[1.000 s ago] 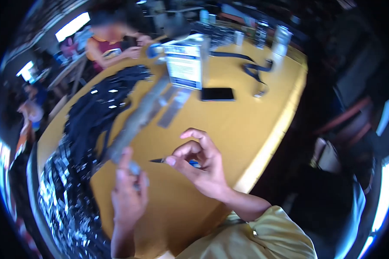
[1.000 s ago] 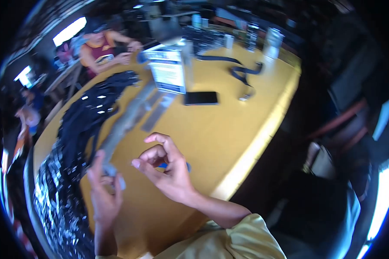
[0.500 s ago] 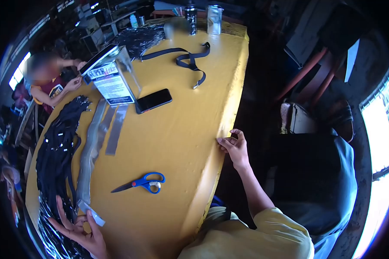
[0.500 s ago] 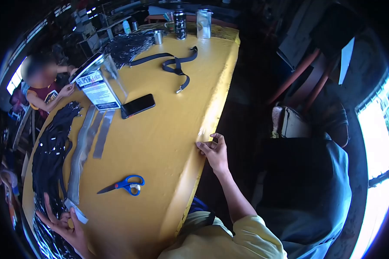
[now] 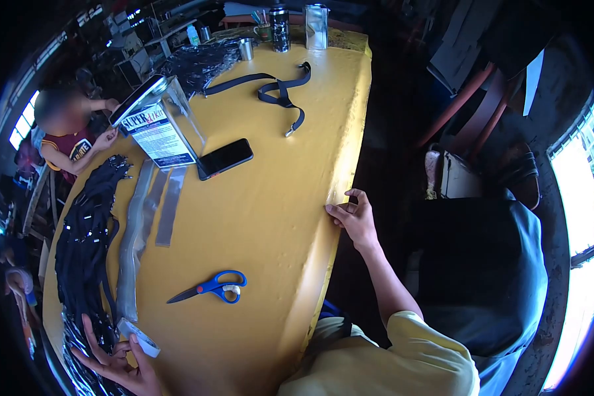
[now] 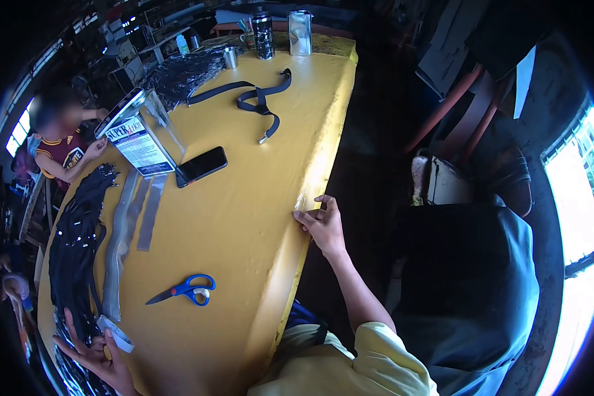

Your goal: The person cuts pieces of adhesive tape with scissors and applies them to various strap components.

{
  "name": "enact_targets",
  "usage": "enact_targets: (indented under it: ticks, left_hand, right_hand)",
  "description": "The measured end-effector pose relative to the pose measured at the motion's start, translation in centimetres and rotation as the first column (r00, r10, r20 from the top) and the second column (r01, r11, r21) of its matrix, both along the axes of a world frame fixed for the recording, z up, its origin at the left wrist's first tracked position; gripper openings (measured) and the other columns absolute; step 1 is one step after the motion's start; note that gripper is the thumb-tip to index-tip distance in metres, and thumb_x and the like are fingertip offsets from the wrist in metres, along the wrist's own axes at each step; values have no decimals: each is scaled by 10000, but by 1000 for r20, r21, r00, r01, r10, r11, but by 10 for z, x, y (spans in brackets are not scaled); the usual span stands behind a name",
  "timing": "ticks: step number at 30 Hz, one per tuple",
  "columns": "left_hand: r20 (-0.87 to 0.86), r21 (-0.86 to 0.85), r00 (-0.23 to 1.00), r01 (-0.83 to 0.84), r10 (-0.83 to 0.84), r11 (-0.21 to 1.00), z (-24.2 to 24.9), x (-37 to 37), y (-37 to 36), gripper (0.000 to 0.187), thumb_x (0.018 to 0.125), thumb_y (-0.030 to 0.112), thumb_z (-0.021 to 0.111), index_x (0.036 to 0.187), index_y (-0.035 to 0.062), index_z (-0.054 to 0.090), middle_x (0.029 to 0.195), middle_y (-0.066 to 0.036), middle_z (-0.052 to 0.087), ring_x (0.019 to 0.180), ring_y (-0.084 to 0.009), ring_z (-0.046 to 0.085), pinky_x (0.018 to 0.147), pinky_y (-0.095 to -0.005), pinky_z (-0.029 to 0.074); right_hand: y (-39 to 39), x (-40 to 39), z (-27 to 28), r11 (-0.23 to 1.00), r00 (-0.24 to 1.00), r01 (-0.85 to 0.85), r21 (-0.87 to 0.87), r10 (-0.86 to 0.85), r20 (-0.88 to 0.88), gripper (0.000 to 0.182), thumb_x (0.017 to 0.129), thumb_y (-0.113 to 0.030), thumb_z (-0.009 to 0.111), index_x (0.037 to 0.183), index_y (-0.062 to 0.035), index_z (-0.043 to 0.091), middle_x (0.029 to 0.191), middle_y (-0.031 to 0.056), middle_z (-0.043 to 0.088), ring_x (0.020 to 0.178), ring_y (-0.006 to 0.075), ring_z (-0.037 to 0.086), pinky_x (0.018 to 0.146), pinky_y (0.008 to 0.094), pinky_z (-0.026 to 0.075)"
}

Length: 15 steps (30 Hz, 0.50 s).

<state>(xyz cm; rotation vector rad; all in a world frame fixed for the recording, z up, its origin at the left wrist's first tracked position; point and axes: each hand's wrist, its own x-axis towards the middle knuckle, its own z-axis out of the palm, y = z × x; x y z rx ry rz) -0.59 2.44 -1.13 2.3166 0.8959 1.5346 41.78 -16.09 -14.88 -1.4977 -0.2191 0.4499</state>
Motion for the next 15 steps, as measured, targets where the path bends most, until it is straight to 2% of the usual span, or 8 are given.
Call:
enact_targets:
  ticks: [8, 10, 15]
  left_hand:
    - [15, 3, 1000, -4, 4, 1000, 6, 1, -2, 941, 902, -57, 608, 1571, 119, -31, 1516, -231, 379, 562, -75, 428, 535, -166, 358]
    - [-56, -31, 996, 63, -65, 998, 8, -5, 0, 1157, 854, 3, 708, 1541, 216, -198, 1527, -178, 367, 644, -74, 454, 559, -153, 403]
    - [-32, -27, 997, 67, -68, 997, 9, -10, 0, 1156, 848, 6, 716, 1539, 168, -197, 1514, -189, 379, 661, -75, 467, 541, -158, 403]
  right_hand:
    - [-2, 6, 3, 994, 995, -43, -101, 33, -99, 662, 777, -166, 830, 1218, 38, 380, 767, 79, 655, 611, 101, 591, 541, 230, 479]
    - [-3, 6, 5, 994, 993, -48, -97, 37, -114, 675, 782, -167, 827, 1234, 42, 372, 768, 83, 658, 613, 105, 598, 548, 231, 489]
    - [-9, 10, 11, 989, 985, -123, -85, 112, -130, 684, 802, -168, 812, 1261, 52, 355, 770, 94, 666, 629, 115, 623, 582, 241, 523]
